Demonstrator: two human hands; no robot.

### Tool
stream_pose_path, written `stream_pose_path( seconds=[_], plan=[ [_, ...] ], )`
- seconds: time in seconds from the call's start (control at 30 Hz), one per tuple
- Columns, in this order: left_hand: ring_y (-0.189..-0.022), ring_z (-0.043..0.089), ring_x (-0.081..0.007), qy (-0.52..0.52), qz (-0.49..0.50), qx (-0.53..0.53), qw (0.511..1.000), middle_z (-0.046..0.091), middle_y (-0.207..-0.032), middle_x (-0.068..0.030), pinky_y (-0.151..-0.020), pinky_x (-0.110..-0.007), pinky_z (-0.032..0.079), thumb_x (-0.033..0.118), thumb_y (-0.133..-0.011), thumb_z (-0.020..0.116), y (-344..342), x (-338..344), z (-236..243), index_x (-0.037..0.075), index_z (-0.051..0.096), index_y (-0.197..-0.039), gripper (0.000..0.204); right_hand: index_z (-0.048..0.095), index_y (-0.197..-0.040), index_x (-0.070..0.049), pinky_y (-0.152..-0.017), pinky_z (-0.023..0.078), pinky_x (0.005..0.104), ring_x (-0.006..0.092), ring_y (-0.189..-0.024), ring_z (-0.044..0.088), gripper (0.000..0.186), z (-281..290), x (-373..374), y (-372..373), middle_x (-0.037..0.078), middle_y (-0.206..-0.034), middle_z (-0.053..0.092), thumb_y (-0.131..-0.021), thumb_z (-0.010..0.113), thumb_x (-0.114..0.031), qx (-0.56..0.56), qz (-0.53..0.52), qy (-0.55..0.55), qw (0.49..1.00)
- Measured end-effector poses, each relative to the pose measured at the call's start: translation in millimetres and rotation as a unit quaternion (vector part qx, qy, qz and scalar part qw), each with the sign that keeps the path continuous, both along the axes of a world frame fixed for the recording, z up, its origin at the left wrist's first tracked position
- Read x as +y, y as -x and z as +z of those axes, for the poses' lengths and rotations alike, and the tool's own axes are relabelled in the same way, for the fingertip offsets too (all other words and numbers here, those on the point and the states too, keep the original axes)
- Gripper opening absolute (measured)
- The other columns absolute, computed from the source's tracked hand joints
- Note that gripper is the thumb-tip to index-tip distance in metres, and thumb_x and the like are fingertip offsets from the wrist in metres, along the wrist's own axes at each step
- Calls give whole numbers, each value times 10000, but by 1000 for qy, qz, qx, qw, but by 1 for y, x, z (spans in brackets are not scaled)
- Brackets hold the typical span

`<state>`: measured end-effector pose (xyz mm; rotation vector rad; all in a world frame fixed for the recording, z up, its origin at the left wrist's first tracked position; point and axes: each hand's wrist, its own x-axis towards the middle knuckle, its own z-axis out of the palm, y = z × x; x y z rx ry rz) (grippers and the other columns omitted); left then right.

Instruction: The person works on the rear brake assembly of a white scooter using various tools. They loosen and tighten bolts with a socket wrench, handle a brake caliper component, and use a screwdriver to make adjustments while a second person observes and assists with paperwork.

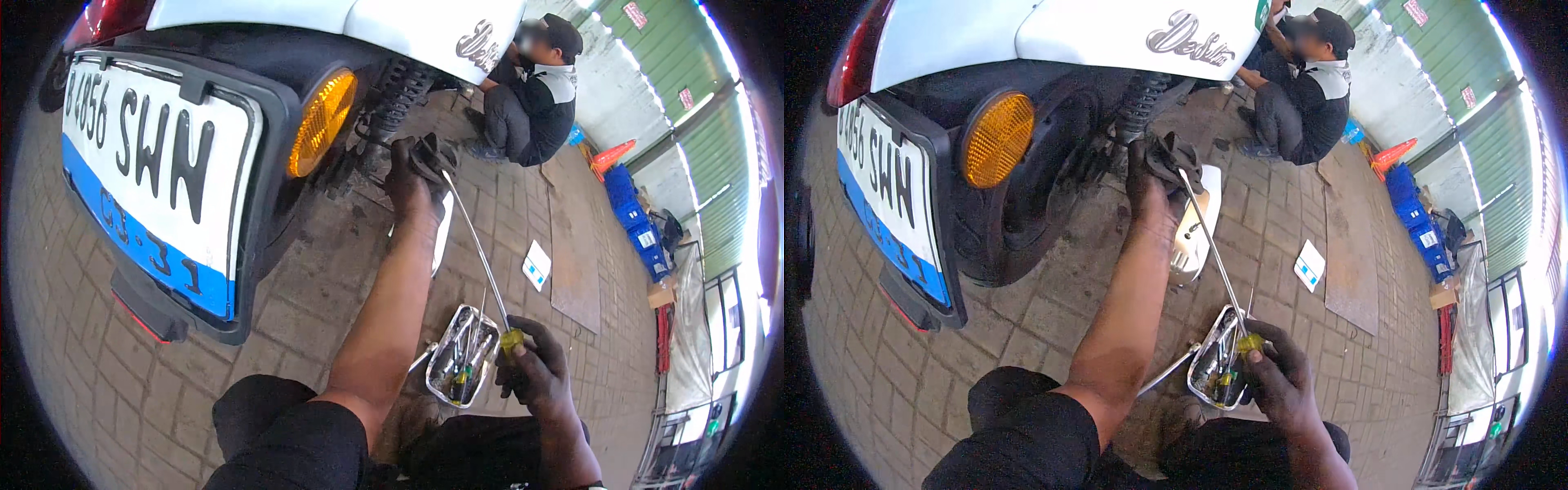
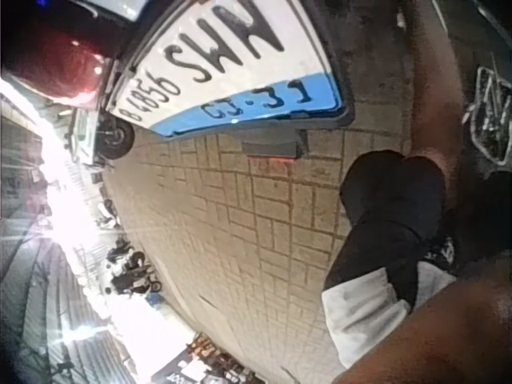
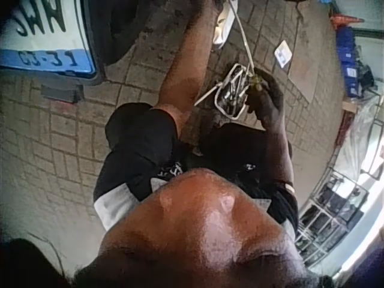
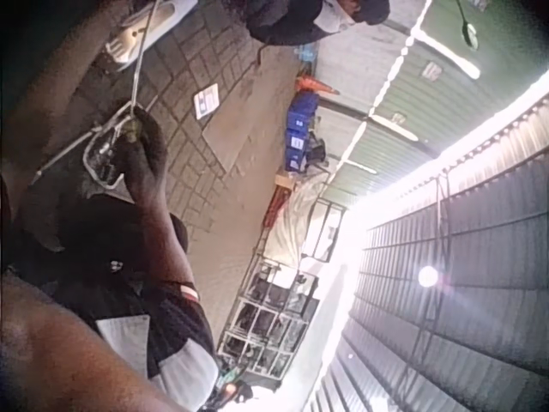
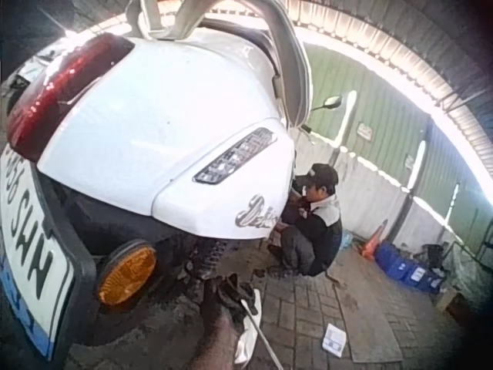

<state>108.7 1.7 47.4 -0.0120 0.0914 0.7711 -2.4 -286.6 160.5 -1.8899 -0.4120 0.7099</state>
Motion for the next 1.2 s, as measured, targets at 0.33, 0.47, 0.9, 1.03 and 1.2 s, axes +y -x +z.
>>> stream_pose_path(
  seconds=[0.33,0.47,0.9,1.03,1.2],
  plan=[
    [-755,601,-155,-71,-10,0,997,594,-870,-43,-653,-311,517,340,-891,506,9,-2,-6,82,582,-954,277,435,-1261,22,-337,343,259,163,-454,504,479,21,15,-5,130,-752,563,-875,517,-248,75,-31,-42,996],
    [-675,609,-193,-66,29,17,997,614,-815,-66,-605,-329,519,401,-883,497,1,-6,-6,96,582,-913,319,467,-1273,-33,-389,415,240,148,-557,556,399,17,16,-4,110,-798,562,-890,518,-133,-116,66,93,987],
    [-742,586,-122,-205,36,110,972,582,-830,-21,-626,-285,488,220,-820,632,23,1,-21,73,580,-932,192,448,-1167,-45,-729,466,495,483,-835,595,374,26,31,-12,306,-849,606,-818,565,-109,-264,189,385,864],
    [-721,576,-118,-238,45,115,964,563,-803,-8,-624,-280,482,229,-801,651,29,3,-20,91,555,-932,213,420,-1204,-64,-705,472,536,508,-819,580,407,27,26,-30,310,-785,599,-818,541,-105,-256,248,386,851],
    [-722,567,-111,-280,22,125,952,556,-816,0,-625,-282,485,248,-798,646,25,11,-37,102,541,-940,230,478,-1062,-36,-658,457,451,443,-750,593,282,38,32,-29,236,-741,578,-794,556,-78,-241,242,406,847]
  ],
)
